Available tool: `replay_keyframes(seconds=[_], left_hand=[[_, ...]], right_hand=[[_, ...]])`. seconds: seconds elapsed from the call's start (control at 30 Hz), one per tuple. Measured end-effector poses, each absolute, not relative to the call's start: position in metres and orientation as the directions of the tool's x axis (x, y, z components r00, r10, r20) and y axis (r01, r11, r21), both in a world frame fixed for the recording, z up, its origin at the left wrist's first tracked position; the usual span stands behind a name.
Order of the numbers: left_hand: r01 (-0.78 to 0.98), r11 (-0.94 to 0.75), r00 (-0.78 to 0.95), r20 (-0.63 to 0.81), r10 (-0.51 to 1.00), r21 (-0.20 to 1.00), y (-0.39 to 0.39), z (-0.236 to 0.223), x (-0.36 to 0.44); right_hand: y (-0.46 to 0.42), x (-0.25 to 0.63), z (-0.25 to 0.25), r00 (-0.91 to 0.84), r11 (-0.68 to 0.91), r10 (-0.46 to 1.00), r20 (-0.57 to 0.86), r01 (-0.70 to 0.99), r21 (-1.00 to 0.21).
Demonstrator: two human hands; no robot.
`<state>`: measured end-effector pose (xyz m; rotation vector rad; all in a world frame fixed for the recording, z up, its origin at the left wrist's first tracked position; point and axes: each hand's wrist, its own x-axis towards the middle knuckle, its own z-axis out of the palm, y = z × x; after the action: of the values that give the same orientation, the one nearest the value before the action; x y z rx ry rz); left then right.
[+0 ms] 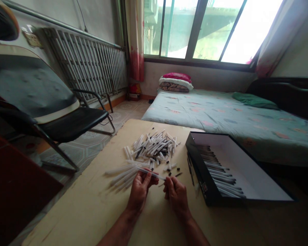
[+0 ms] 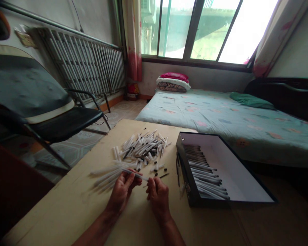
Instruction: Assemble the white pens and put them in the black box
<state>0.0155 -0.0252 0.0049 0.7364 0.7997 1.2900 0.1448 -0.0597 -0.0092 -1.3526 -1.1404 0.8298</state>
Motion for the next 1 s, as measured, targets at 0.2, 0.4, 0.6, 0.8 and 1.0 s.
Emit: replay_keyframes(seconds=[0.2,0.4,0.6,0.8,1.0], left_hand=[[-0.542,0.139,0.046,-0.136,0.99,0.829,-0.0247,0.0056,0.0153],[-0.533,0.142,0.037,-0.144,0.989,0.834,-0.0237,0.0059,0.0156],[-0.53,0.146,0.04,-0.147,0.988,0.835,-0.023,0.0066,0.0151],[-0.528,0.154,0.026,-0.166,0.986,0.835,-0.023,0.0084,0.0151],[-0.519,0.144,0.026,-0.153,0.988,0.842,-0.0227,0.0082,0.0153]], right_hand=[[-0.0607,0.1429,-0.0042,0.232,0.139,0.954,0.189,0.213,-0.967],[-0.0604,0.1427,-0.007,0.195,0.158,0.954,0.229,0.324,-0.933],[-0.0603,0.1426,-0.0078,0.204,0.131,0.955,0.217,0.366,-0.921],[-0.06,0.1413,-0.0058,0.2,0.161,0.947,0.253,0.389,-0.907],[-0.0603,0.1417,-0.005,0.209,0.15,0.943,0.257,0.423,-0.894]])
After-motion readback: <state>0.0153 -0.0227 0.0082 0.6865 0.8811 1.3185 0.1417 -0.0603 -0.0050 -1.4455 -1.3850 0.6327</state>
